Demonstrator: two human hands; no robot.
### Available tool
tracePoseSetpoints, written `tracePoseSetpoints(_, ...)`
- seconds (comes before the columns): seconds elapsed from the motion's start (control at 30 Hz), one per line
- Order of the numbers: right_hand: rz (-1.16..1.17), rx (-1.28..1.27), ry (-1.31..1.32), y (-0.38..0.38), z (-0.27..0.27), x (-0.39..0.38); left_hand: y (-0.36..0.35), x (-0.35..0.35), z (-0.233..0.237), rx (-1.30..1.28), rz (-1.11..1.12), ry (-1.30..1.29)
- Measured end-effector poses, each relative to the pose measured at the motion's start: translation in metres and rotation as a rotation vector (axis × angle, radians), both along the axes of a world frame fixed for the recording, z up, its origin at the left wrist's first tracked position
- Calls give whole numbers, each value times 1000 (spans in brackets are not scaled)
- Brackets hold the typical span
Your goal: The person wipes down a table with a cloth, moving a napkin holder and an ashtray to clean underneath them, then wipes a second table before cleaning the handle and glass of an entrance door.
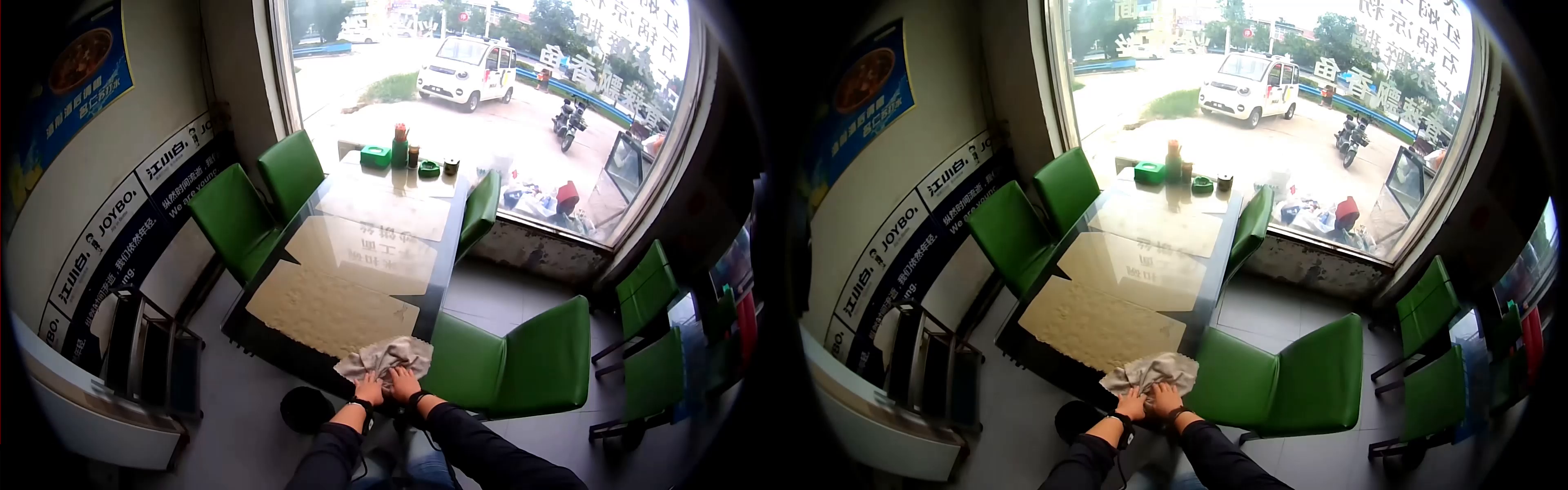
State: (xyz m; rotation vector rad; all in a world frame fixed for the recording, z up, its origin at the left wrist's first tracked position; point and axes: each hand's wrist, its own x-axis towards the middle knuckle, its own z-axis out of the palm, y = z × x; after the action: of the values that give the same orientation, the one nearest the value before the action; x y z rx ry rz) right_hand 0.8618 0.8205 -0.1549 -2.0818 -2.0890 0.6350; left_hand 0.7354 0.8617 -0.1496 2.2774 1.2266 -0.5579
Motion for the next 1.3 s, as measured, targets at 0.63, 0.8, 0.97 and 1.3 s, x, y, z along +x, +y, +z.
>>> tracePoseSetpoints(0.63,-404,338,352,-4,10,24,-42,-7,13,97,-18,-289)
tracePoseSetpoints(0.8,-16,296,-89,-22,-4,42,-28,14,8,228,-129,-228)
tracePoseSetpoints(0.97,91,209,-97,-9,-21,74,0,42,-25,167,-208,-182)
tracePoseSetpoints(1.3,71,198,-6,146,-18,211,153,188,-6,11,-244,-108)
